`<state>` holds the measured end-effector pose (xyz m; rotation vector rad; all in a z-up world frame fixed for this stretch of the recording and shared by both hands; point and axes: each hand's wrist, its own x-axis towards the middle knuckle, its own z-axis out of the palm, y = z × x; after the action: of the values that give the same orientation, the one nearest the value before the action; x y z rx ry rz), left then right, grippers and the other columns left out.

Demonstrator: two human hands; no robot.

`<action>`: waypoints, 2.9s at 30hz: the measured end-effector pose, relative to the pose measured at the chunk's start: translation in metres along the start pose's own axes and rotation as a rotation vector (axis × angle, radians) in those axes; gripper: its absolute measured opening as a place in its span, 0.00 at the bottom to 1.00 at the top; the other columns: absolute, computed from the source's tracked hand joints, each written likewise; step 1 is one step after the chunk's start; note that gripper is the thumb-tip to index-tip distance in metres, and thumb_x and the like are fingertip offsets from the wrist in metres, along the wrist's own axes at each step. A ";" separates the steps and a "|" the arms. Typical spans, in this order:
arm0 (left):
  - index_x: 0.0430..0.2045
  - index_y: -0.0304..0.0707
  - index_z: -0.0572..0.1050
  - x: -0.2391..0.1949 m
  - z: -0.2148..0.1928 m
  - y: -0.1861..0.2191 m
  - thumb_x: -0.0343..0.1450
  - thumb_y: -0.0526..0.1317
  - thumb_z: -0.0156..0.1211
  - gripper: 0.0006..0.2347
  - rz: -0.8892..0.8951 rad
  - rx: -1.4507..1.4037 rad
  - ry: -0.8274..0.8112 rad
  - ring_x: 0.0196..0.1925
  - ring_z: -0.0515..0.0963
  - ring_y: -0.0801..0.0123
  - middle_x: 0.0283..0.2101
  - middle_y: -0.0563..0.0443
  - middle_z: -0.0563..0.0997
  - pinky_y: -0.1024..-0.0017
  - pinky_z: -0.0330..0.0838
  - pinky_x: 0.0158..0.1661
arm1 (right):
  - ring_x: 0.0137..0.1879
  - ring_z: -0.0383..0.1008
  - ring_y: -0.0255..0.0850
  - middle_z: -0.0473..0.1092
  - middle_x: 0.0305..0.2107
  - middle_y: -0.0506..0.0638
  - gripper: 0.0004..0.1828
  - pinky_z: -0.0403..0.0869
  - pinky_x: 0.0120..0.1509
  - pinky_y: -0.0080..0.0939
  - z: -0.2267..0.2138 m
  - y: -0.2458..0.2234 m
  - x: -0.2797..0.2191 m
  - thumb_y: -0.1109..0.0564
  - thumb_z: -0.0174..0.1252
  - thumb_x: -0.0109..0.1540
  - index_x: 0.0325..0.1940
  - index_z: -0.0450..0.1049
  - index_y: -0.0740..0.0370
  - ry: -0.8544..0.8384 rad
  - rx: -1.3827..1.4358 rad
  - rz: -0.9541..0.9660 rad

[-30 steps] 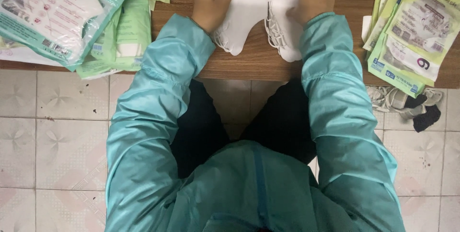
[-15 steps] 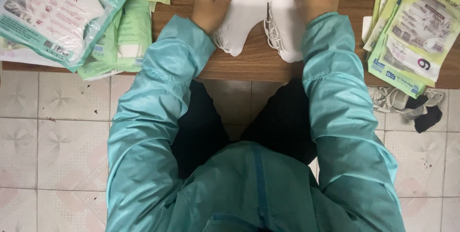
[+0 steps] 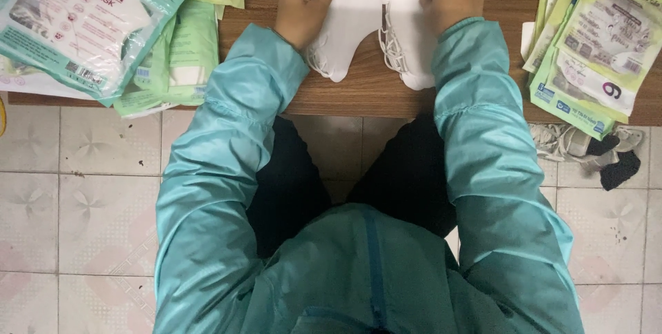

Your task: Folding and stacking white face masks on a low wooden table while sitting on the floor.

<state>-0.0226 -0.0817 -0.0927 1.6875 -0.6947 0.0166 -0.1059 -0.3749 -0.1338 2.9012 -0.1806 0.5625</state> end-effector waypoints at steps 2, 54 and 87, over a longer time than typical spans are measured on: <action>0.44 0.32 0.79 0.000 -0.001 0.003 0.73 0.33 0.56 0.08 0.004 0.007 0.000 0.35 0.88 0.70 0.38 0.44 0.88 0.77 0.85 0.37 | 0.38 0.76 0.49 0.75 0.37 0.52 0.16 0.77 0.42 0.49 0.005 0.003 0.001 0.55 0.71 0.53 0.45 0.83 0.51 -0.020 0.026 -0.009; 0.47 0.36 0.78 -0.004 0.007 0.004 0.71 0.29 0.61 0.11 -0.123 -0.070 -0.061 0.29 0.84 0.77 0.35 0.49 0.87 0.83 0.83 0.31 | 0.46 0.71 0.37 0.71 0.40 0.50 0.13 0.74 0.60 0.36 -0.050 -0.086 0.003 0.75 0.56 0.63 0.48 0.73 0.65 0.028 1.476 -0.014; 0.63 0.40 0.68 0.002 -0.016 0.050 0.63 0.69 0.30 0.41 -0.818 -0.257 -0.309 0.30 0.87 0.64 0.43 0.38 0.85 0.76 0.82 0.23 | 0.34 0.78 0.43 0.78 0.32 0.58 0.16 0.77 0.43 0.36 -0.063 -0.095 -0.010 0.61 0.69 0.53 0.42 0.78 0.74 -0.303 1.211 0.059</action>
<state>-0.0378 -0.0714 -0.0435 1.6260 -0.1708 -0.8851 -0.1229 -0.2683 -0.0944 4.1660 0.0868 0.2492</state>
